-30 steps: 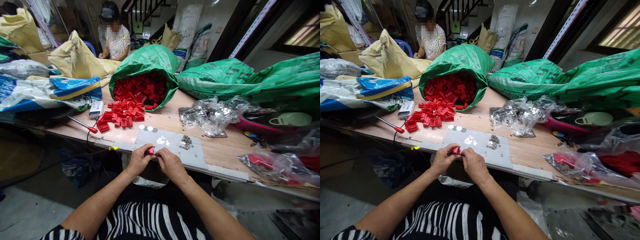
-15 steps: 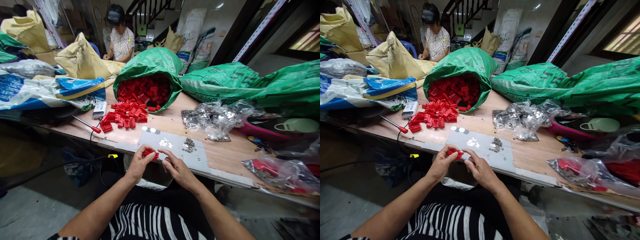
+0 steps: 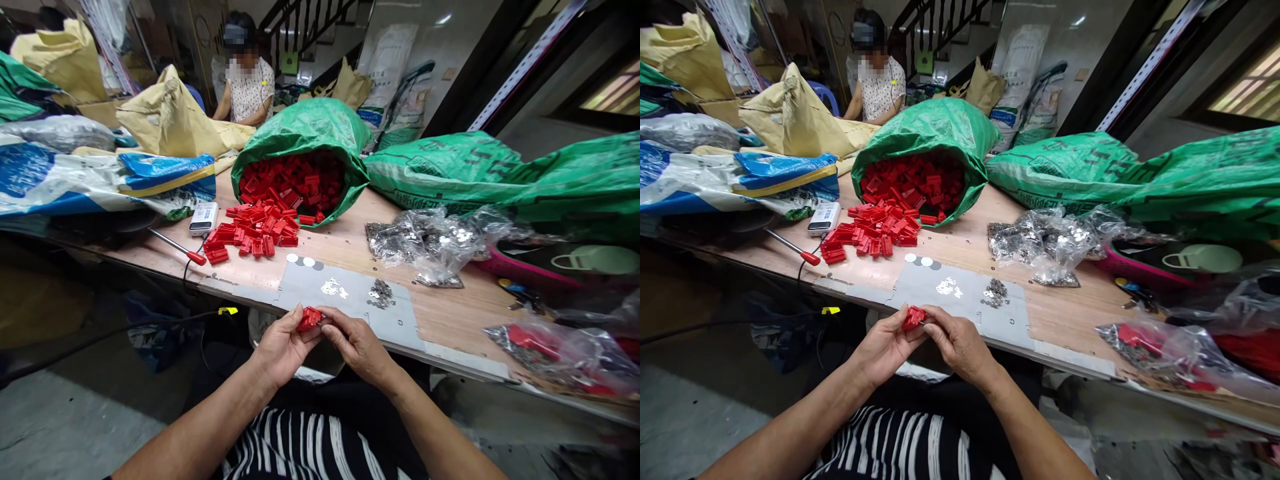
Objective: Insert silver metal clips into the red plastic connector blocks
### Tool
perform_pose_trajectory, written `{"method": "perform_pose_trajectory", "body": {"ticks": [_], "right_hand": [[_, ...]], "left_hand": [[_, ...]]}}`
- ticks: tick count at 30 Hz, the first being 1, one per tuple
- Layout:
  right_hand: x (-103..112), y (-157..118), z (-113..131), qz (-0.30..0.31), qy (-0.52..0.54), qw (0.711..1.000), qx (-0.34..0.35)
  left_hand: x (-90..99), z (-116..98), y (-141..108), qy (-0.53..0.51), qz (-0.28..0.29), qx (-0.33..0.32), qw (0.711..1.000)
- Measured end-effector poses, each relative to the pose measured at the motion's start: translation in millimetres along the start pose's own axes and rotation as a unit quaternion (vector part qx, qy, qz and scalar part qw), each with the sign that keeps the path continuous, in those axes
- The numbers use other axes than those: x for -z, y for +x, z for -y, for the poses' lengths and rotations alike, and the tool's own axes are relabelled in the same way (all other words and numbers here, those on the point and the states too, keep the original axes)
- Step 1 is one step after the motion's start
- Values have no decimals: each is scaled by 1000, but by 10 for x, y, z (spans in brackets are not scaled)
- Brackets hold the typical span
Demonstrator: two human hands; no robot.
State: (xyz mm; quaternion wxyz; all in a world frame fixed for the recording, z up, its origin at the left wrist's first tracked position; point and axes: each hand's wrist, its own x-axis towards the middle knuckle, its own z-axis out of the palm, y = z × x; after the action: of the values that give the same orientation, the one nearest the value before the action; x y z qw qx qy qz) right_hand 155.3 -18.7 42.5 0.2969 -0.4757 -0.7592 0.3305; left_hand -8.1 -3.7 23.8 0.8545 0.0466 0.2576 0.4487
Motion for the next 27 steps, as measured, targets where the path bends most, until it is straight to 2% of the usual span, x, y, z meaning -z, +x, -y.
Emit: {"method": "perform_pose_trajectory", "body": {"ticks": [4, 8, 11, 14, 16, 20, 24, 27], "right_hand": [[-2, 36, -7, -27, 12, 1000, 10], [-8, 72, -44, -4, 20, 1000, -18], [-2, 119, -117, -6, 6, 999, -48], [16, 230, -195, -32, -7, 998, -60], [23, 345, -226, -38, -21, 997, -59], [-14, 643, -250, -17, -56, 997, -53], [-128, 1018, -295, 3, -109, 994, -13], [-235, 1347, -324, 1, -126, 991, -37]], "left_hand": [[9, 30, 6, -6, 17, -13, 1000], [59, -2, -4, 15, 24, -15, 999], [190, -1, -2, 107, 22, 3, 994], [416, 67, 61, 236, -14, 21, 972], [577, 121, 128, 297, -47, 2, 954], [791, 169, 231, 384, -68, -34, 920], [851, 176, 249, 404, -57, -17, 913], [863, 201, 257, 416, -52, -12, 908]]}}
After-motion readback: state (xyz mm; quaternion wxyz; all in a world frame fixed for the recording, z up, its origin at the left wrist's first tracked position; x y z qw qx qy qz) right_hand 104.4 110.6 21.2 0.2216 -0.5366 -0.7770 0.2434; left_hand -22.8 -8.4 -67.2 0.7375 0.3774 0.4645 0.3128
